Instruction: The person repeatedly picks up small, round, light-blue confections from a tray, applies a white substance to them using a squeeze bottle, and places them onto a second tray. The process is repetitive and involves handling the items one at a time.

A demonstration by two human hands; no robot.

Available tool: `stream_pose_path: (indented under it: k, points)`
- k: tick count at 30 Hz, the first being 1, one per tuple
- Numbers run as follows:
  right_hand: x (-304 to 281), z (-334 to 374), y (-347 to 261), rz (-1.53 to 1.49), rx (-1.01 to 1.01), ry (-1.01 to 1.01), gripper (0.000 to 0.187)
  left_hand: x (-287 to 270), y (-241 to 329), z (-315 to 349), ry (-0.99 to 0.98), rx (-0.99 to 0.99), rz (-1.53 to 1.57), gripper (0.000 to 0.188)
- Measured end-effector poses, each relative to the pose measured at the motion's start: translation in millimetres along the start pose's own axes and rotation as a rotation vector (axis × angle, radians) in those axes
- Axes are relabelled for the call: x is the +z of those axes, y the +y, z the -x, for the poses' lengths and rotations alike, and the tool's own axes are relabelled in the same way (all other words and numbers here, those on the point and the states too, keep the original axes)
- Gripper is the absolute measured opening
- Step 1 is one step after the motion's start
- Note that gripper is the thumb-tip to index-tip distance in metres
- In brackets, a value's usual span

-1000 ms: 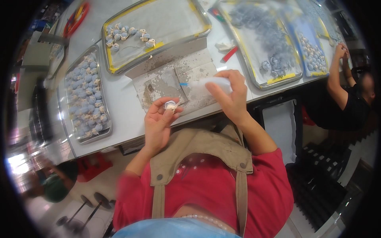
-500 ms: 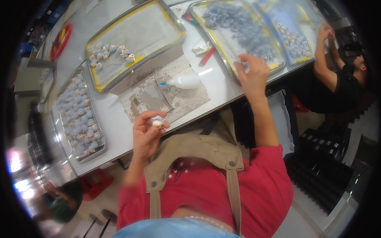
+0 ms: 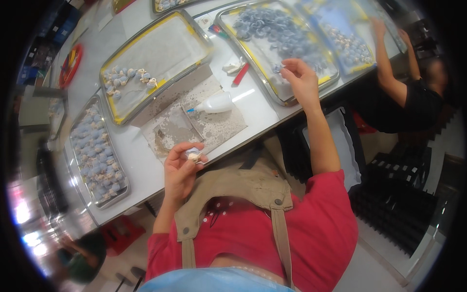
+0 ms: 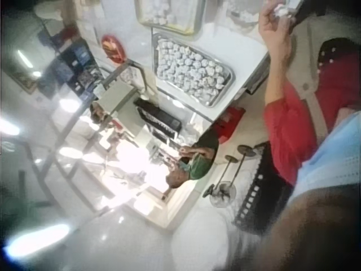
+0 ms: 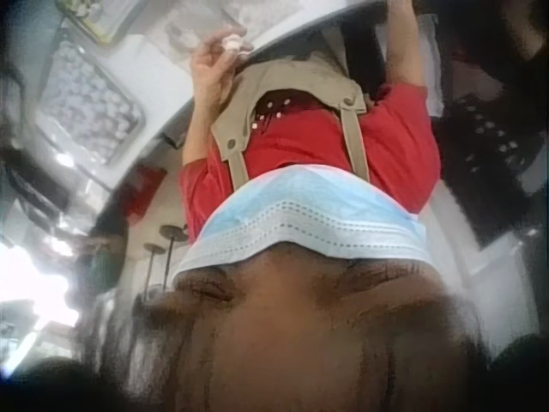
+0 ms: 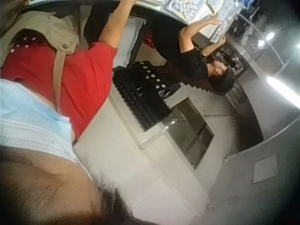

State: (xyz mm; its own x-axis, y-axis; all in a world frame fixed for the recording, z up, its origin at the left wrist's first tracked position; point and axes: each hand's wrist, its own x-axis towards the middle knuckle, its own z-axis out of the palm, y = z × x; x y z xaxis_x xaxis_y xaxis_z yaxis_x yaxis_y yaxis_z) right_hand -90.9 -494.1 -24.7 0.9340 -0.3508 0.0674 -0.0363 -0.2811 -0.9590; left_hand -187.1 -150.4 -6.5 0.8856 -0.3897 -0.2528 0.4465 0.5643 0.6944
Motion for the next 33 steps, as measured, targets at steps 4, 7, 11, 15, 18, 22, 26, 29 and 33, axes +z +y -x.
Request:
stream_pose_path:
  k: [4, 7, 11, 15, 18, 22, 26, 29, 33]
  points:
    - [5.4, -0.6, -6.7, 0.13, 0.07, -0.039, 0.026, -0.4, -0.7, 2.2, -0.002, -0.003, 0.006, 0.039]
    - [2.2, -3.7, -0.9, 0.304, -0.004, -0.053, 0.031, 1.7, -1.2, -1.0, -0.011, 0.001, 0.02, 0.038]
    - [3.4, -4.2, -8.9, 0.662, -0.238, -0.055, 0.032, 0.9, 0.4, 0.2, -0.008, -0.002, 0.022, 0.038]
    - [10.4, -4.7, -22.7, 0.727, -0.176, -0.094, 0.028, 0.0, 1.4, 1.8, 0.0, -0.016, 0.016, 0.038]
    - [9.6, -8.1, -19.5, 0.694, -0.199, -0.114, 0.029, 1.5, 3.0, 2.1, -0.005, -0.022, 0.009, 0.037]
    - [6.3, -11.7, -23.2, 0.482, -0.287, -0.17, 0.034, 2.4, 3.6, 1.0, 0.006, -0.022, 0.001, 0.037]
    - [12.1, 3.8, -30.6, -0.112, 0.086, -0.261, 0.032, 2.5, -0.6, -2.9, 0.054, -0.07, -0.001, 0.038]
    - [33.9, 36.7, -43.6, -0.376, 0.18, -0.402, 0.039, 2.5, -5.7, -7.7, 0.153, -0.082, -0.076, 0.042]
    - [61.7, 81.8, -64.9, -0.34, -0.062, -0.701, 0.033, 6.7, -4.9, -11.0, 0.07, -0.067, -0.05, 0.046]
